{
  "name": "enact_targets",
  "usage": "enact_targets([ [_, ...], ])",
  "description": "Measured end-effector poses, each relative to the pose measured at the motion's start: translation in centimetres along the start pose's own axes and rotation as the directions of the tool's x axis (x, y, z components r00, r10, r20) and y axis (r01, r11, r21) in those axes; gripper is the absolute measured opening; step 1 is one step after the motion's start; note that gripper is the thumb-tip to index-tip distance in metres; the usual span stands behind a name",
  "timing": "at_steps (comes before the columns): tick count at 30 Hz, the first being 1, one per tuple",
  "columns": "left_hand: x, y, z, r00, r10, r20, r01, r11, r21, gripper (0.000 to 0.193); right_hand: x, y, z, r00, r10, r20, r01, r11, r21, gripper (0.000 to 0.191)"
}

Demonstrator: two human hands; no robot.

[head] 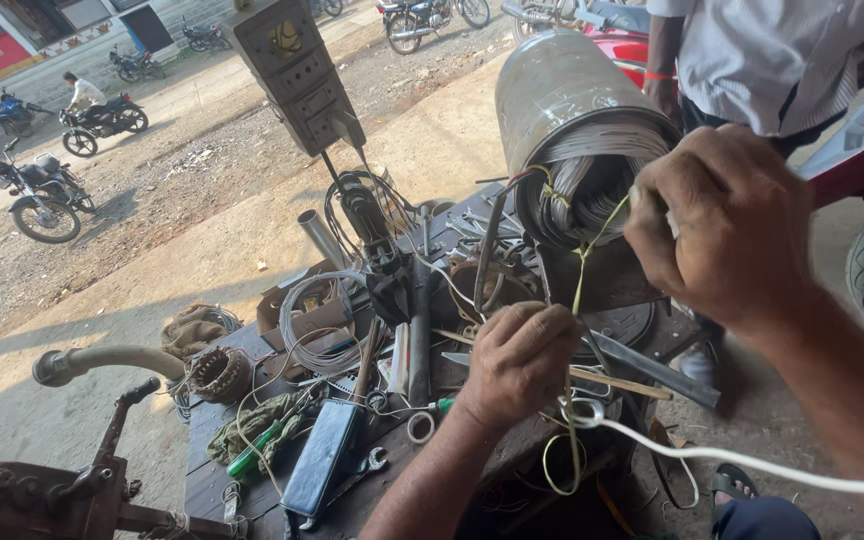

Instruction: The person works at a cluttered outdoor workbench, using a screwdriver and pliers to strip, twist, and secure wires on a cylindrical metal component. They repeatedly adjust and tighten connections while handling multiple wires and tools.

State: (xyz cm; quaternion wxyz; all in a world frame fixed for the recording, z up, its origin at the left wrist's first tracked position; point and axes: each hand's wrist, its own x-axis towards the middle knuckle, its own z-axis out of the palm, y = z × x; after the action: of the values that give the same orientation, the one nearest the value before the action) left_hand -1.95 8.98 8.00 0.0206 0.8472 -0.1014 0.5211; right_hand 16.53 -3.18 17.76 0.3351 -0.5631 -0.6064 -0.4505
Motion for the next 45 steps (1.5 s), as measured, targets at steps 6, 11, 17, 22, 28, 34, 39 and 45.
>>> enact_targets([
  [6, 1.8, 2.0, -2.0, 0.988, 0.016, 0.152, 0.009, 0.988, -0.157, 0.026, -2.9, -0.9, 1.1, 0.832, 0.273, 0.483, -0.544, 0.225, 0.809, 0.016],
  [11, 1.9, 2.0, -1.3, 0.943, -0.182, 0.278, 0.268, 0.911, -0.315, 0.035, -2.4, -0.6, 2.7, 0.649, 0.313, 0.694, -0.714, -0.065, 0.697, 0.014],
  [17, 0.2, 1.9, 0.9, 0.972, -0.217, 0.088, 0.231, 0.954, -0.193, 0.021, 1.8, 1.2, 2.1, 0.701, -0.115, 0.704, -0.293, 0.853, 0.431, 0.016],
  [22, -0.9, 1.9, 3.5, 0.962, -0.273, -0.025, 0.268, 0.955, -0.128, 0.010, 2.9, 3.1, 2.3, 0.669, -0.335, 0.663, -0.020, 0.884, 0.467, 0.016],
  [28, -2.1, 1.6, 2.9, 0.961, -0.274, -0.032, 0.259, 0.935, -0.242, 0.015, 2.9, 4.7, 3.2, 0.481, -0.554, 0.679, 0.283, 0.831, 0.478, 0.021],
  [34, -3.4, 1.2, 1.7, 0.950, -0.308, -0.051, 0.274, 0.901, -0.337, 0.016, 3.5, 4.0, 3.0, 0.404, -0.509, 0.760, 0.124, 0.853, 0.506, 0.016],
  [39, -3.7, 0.4, 2.1, 0.936, -0.339, -0.096, 0.282, 0.884, -0.372, 0.013, 3.5, 4.3, 3.4, 0.459, -0.564, 0.686, 0.085, 0.797, 0.598, 0.017],
  [45, -2.6, 1.5, 3.8, 0.933, -0.339, -0.121, 0.278, 0.892, -0.355, 0.021, 3.1, 4.2, 3.1, 0.521, -0.468, 0.714, 0.113, 0.867, 0.485, 0.021],
])
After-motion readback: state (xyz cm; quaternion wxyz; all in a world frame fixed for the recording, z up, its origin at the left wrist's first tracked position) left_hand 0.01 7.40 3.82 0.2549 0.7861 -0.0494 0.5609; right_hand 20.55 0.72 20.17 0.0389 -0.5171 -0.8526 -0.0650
